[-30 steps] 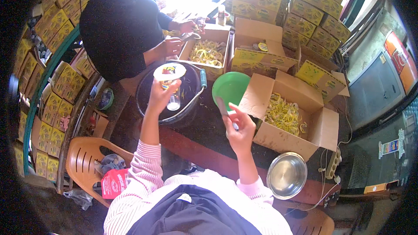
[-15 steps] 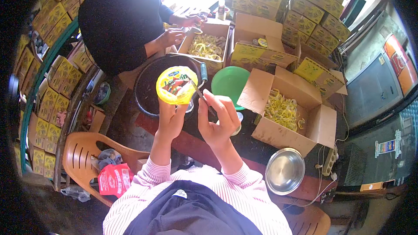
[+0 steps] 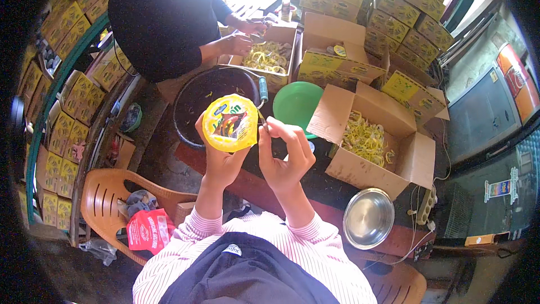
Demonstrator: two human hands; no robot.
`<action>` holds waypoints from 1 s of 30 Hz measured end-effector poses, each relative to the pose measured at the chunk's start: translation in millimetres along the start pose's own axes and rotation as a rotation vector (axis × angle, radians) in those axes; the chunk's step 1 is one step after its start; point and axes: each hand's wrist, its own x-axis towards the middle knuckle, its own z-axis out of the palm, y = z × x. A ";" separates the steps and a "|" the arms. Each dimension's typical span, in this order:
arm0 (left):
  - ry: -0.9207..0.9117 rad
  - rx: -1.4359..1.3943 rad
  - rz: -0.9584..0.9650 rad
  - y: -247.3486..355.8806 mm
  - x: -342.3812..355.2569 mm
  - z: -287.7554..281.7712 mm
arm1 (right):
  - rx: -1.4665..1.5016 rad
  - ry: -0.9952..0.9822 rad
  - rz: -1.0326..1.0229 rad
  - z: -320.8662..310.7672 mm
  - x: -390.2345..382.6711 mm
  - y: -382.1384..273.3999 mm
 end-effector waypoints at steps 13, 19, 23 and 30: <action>-0.009 0.047 -0.016 -7.6 -1.8 11.3 | -0.003 -0.065 0.014 -8.5 -0.7 5.9; 0.000 0.084 0.001 -12.5 -3.7 14.9 | -0.037 -0.063 0.029 -10.6 -1.4 7.7; -0.002 0.113 0.010 -10.9 -3.3 15.1 | -0.053 -0.063 0.029 -10.8 -1.3 8.3; -0.070 0.152 0.044 -16.4 -5.6 13.7 | -0.057 -0.071 0.016 -13.9 4.4 11.1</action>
